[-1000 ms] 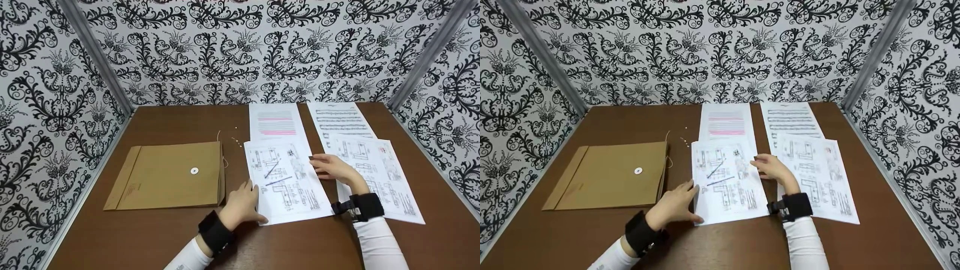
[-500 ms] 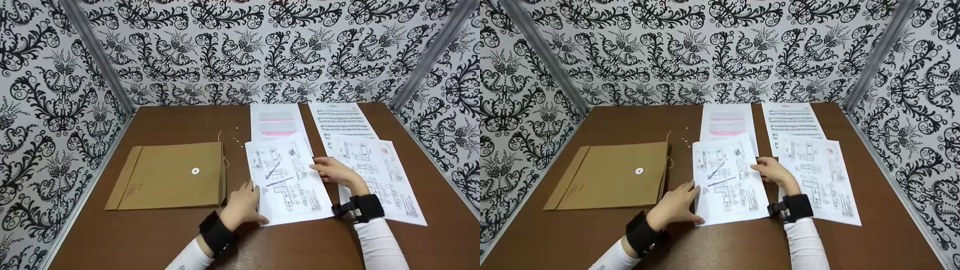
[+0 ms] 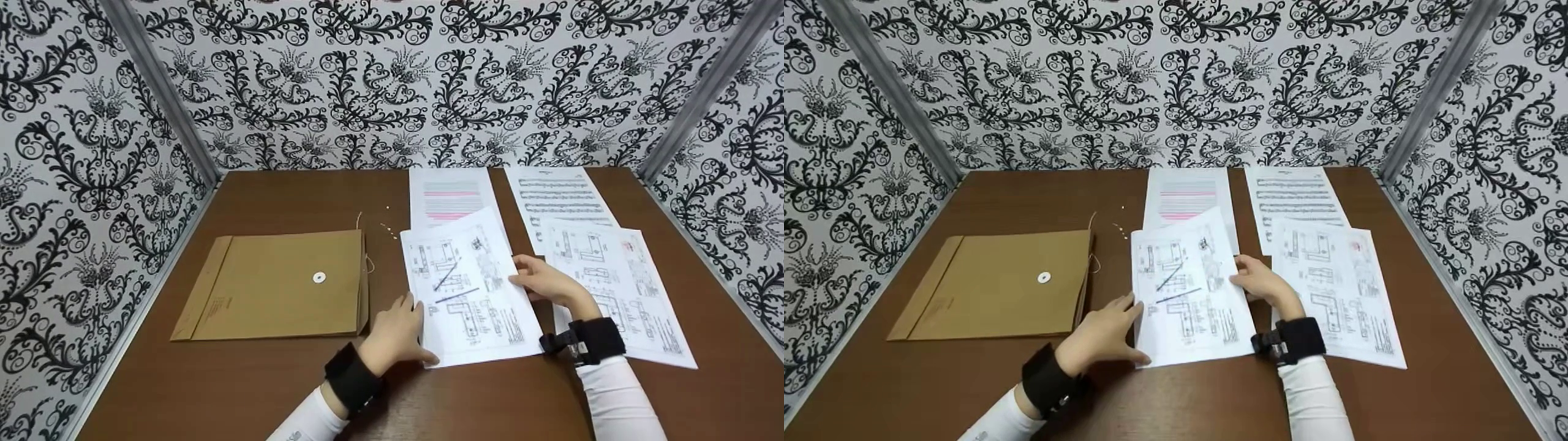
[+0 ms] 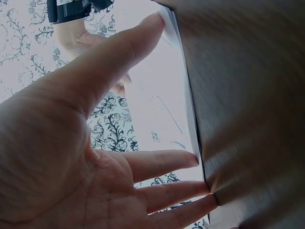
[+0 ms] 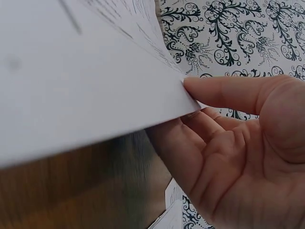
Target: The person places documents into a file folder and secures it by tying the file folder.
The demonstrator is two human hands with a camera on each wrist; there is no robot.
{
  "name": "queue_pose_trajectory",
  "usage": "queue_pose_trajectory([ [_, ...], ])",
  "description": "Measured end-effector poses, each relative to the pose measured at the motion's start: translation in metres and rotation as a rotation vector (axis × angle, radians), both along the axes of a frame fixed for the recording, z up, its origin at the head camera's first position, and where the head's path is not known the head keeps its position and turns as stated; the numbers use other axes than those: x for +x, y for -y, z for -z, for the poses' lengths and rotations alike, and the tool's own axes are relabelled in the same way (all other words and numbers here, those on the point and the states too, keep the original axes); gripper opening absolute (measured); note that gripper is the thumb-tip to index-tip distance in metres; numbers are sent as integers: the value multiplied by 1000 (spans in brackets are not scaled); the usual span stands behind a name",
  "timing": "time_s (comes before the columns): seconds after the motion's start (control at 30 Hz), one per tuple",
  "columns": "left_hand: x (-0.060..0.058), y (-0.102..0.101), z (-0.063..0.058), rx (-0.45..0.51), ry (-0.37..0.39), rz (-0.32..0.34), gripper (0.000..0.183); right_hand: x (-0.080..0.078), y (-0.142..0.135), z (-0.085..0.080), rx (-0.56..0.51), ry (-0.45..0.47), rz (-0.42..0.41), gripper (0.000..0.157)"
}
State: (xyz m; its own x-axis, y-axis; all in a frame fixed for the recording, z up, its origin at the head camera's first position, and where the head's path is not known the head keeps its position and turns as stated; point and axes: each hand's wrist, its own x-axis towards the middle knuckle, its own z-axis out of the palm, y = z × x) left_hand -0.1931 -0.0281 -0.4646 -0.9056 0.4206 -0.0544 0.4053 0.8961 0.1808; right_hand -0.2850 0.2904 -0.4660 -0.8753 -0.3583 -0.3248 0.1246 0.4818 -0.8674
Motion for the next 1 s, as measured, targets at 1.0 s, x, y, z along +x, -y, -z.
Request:
queue_pose_trajectory([
  [1.0,-8,8,-8,-52,106,-62,94,0,-4,-17,-205,-47,44,56],
])
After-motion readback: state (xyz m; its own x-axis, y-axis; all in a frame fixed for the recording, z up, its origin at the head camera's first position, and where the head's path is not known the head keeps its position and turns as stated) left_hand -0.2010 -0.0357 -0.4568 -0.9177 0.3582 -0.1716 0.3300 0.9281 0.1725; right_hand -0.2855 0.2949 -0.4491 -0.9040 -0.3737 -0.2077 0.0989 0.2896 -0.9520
